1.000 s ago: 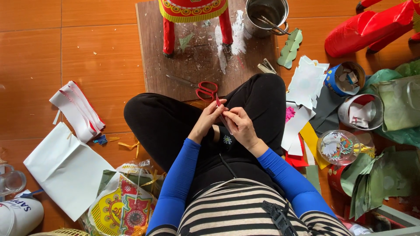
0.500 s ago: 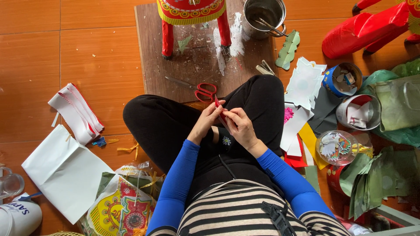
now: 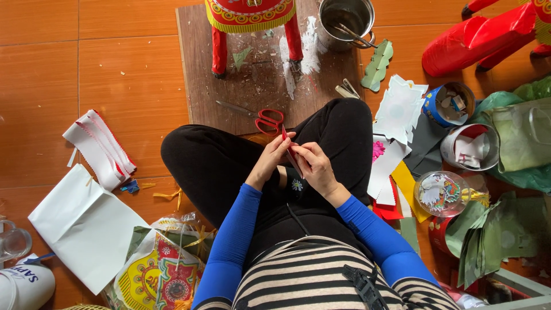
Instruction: Cutting and gluing paper to decorate a traditional paper horse
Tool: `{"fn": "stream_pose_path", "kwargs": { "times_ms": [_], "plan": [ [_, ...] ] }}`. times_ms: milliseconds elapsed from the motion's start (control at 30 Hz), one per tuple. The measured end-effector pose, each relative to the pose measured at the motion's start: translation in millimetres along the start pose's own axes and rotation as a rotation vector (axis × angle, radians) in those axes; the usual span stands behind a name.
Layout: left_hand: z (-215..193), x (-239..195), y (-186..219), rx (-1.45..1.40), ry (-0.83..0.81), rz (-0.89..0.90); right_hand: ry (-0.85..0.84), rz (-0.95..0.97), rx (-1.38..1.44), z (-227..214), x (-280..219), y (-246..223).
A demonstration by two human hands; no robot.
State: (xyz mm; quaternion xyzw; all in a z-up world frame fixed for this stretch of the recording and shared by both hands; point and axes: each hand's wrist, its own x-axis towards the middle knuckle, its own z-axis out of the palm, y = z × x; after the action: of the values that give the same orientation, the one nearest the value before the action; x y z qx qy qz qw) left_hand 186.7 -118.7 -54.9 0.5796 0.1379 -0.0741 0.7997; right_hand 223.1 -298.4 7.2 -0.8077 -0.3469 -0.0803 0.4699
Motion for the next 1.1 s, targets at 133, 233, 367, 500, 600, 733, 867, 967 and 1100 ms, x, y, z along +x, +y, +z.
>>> {"fn": "stream_pose_path", "kwargs": {
  "times_ms": [133, 233, 367, 500, 600, 733, 867, 967, 1100],
  "plan": [
    [6, -6, 13, 0.056, 0.001, 0.023, -0.006, 0.001, -0.007, 0, 1, -1],
    [6, -8, 12, 0.099, 0.005, 0.041, -0.008, 0.015, 0.007, -1, 2, -2],
    [6, -8, 7, 0.123, 0.012, 0.067, -0.013, 0.037, -0.006, -1, 1, 2],
    [9, -11, 14, 0.109, -0.001, 0.05, -0.02, 0.096, 0.021, -4, 2, 0],
    [10, -10, 14, 0.107, -0.009, 0.051, -0.024, 0.1, 0.018, -4, 4, 1],
    [14, -13, 18, 0.126, -0.01, 0.056, -0.002, 0.176, 0.102, -4, 4, 2],
    [10, -7, 11, 0.174, -0.033, 0.053, 0.007, 0.223, 0.106, -1, 1, 10],
    [12, -10, 15, 0.202, -0.05, 0.053, -0.004, 0.257, 0.072, -2, -1, 13],
    [18, -21, 34, 0.244, -0.061, 0.064, -0.038, 0.346, 0.058, 0, -5, 9]
  ]
}}
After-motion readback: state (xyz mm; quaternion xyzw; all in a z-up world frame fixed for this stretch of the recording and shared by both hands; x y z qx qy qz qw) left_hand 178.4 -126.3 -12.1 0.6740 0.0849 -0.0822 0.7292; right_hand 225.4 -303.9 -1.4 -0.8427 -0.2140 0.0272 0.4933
